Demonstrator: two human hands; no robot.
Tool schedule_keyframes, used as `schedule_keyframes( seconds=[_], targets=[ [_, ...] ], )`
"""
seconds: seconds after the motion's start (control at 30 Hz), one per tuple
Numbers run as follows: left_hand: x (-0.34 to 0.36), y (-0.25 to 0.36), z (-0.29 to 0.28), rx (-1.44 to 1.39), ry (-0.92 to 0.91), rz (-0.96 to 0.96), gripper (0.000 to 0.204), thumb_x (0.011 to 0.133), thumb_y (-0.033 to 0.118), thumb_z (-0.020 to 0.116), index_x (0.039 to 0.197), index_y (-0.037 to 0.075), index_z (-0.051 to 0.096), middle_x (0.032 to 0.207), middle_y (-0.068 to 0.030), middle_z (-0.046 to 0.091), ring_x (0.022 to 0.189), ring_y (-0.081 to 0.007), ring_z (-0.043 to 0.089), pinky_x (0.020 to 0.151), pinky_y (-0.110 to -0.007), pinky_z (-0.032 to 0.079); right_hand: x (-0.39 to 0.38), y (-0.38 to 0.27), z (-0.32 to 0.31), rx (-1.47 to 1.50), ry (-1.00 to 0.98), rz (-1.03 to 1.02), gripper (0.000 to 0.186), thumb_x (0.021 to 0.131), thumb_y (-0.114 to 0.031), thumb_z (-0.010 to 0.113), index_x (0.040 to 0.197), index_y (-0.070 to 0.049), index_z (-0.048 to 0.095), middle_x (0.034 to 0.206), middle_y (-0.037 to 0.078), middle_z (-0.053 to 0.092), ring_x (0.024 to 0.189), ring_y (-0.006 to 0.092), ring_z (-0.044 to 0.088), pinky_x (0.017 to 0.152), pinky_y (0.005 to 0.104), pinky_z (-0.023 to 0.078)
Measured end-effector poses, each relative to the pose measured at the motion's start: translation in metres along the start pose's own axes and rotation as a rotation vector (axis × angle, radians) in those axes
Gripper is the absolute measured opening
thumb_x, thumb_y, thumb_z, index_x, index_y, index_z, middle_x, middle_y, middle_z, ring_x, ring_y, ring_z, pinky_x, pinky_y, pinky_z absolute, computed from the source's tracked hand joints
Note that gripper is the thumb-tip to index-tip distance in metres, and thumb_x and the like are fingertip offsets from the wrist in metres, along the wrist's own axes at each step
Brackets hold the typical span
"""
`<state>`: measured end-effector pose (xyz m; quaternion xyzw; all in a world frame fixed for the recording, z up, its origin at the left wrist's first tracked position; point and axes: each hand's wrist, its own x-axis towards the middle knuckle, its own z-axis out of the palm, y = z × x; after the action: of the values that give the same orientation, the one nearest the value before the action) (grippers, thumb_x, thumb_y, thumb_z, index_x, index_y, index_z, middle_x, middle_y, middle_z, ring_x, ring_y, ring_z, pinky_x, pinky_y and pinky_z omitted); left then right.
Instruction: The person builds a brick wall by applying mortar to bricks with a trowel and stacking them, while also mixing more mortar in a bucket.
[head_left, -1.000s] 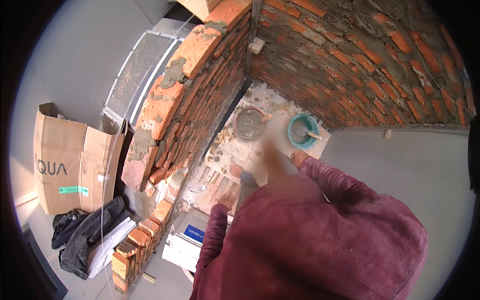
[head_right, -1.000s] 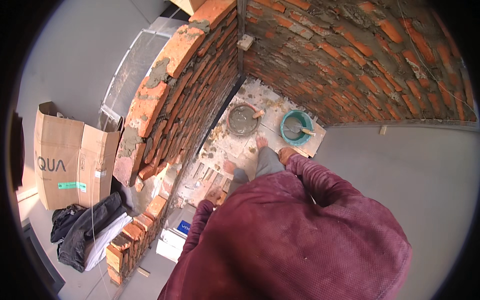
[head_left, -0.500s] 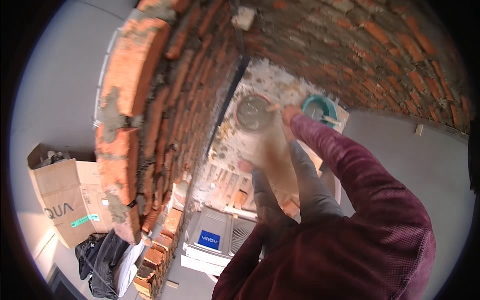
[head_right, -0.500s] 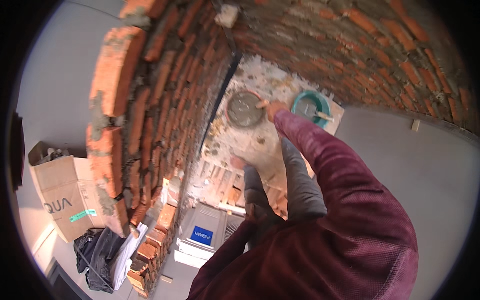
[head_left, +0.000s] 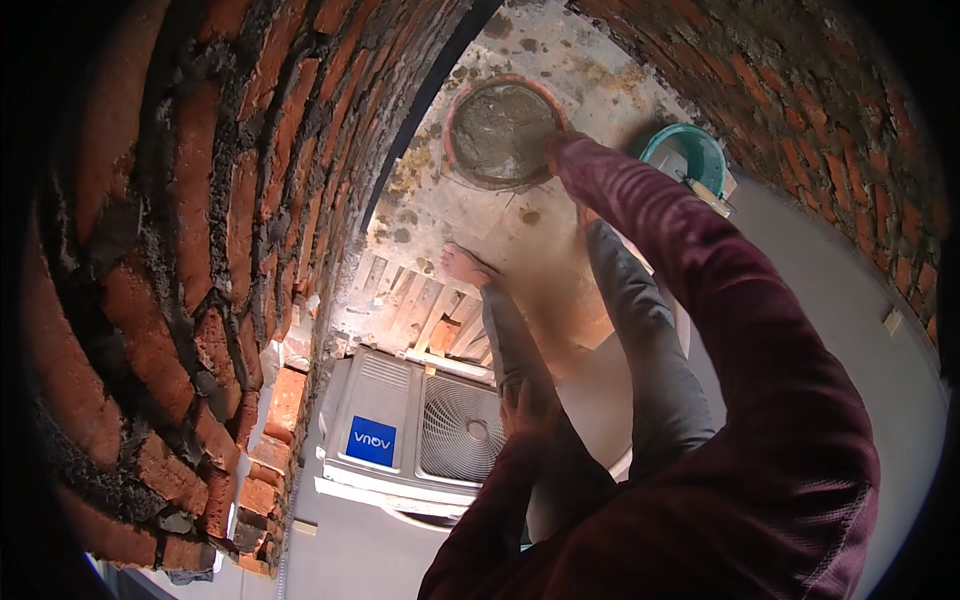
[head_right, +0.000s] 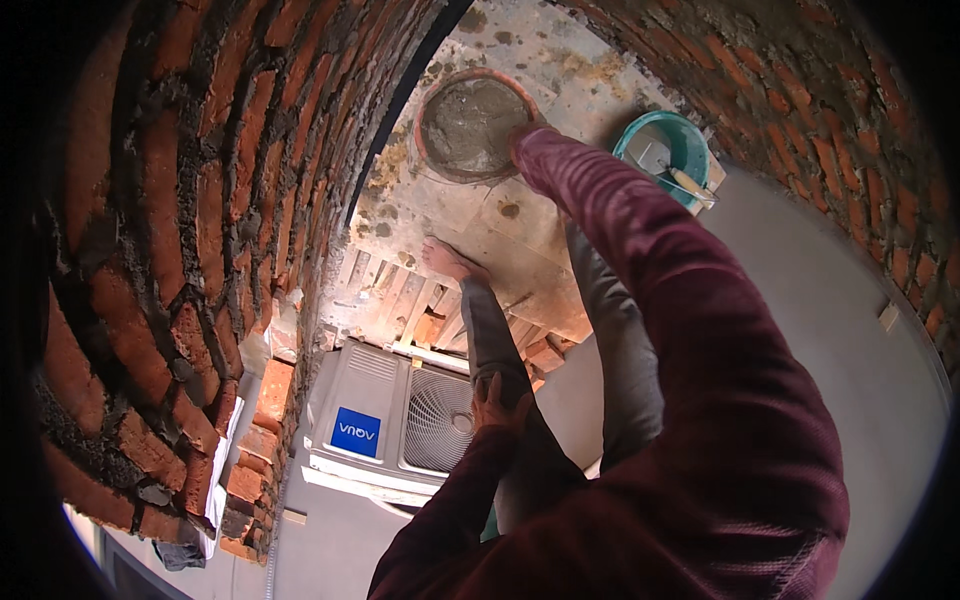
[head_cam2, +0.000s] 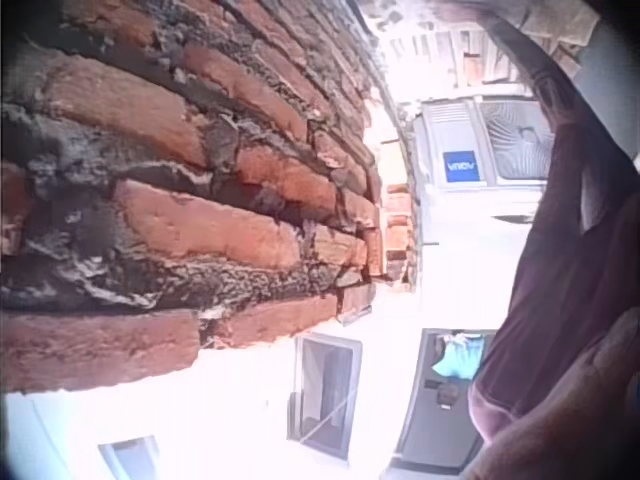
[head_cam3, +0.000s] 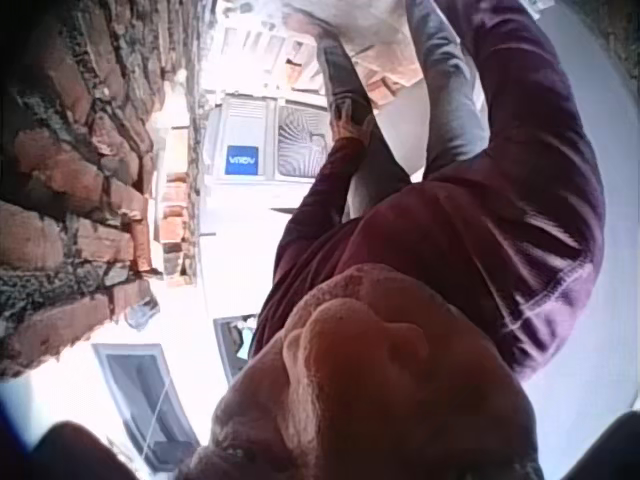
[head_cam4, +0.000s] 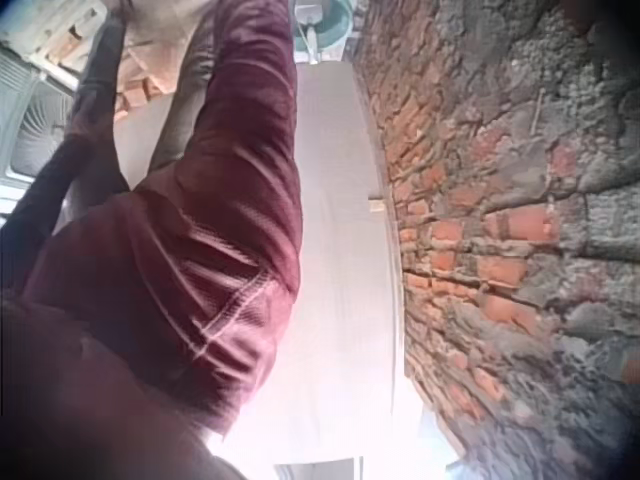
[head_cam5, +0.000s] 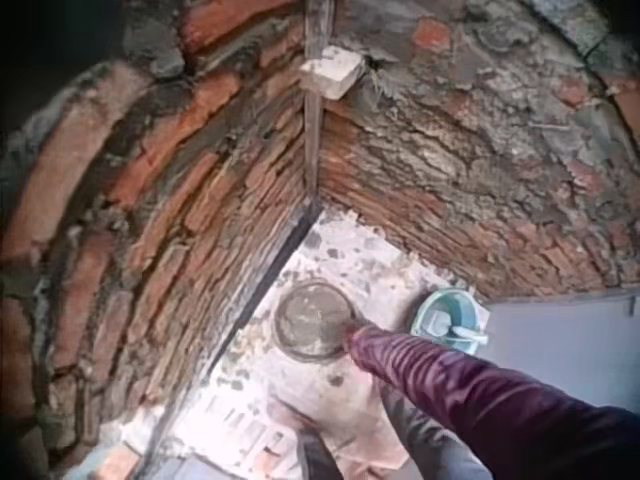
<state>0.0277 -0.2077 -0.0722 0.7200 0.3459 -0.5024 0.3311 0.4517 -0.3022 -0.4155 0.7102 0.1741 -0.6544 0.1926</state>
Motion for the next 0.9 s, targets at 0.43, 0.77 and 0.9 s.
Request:
schedule_keyframes(
  seconds=[0.43,0.77,0.9],
  targets=[
    [0.008,-0.005,-0.007,0.045,-0.004,-0.044,0.085,0.07,0.045,0.078,0.141,0.015,0.044,0.15,-0.0246,0.028,0.138,-0.0423,0.028,0.113,-0.048,0.026,-0.021,-0.018,0.032,1.373,-0.307,-0.388,0.018,0.088,-0.022,0.06,0.099,-0.008,0.059,0.084,0.006,0.058,0.07,0.0227,0.056,0.063,0.0383,0.05],
    [0.01,0.012,-0.016,0.054,0.013,-0.001,0.079,0.073,0.043,0.076,0.14,0.013,0.046,0.148,-0.0249,0.031,0.136,-0.0417,0.03,0.112,-0.05,0.024,-0.138,0.026,0.068,2.593,-0.883,-0.514,0.037,0.098,-0.028,0.052,0.117,0.004,0.051,0.075,0.001,0.046,0.05,0.0071,0.044,0.038,0.0183,0.036],
    [0.009,0.004,-0.014,0.074,0.047,0.0,0.08,0.072,0.044,0.076,0.139,0.012,0.046,0.148,-0.0245,0.032,0.136,-0.0416,0.03,0.113,-0.049,0.024,-0.195,0.025,0.044,1.701,-0.101,-0.368,0.041,0.098,-0.038,0.049,0.118,-0.002,0.053,0.072,0.002,0.048,0.051,0.0112,0.046,0.039,0.0258,0.04]
  ],
)
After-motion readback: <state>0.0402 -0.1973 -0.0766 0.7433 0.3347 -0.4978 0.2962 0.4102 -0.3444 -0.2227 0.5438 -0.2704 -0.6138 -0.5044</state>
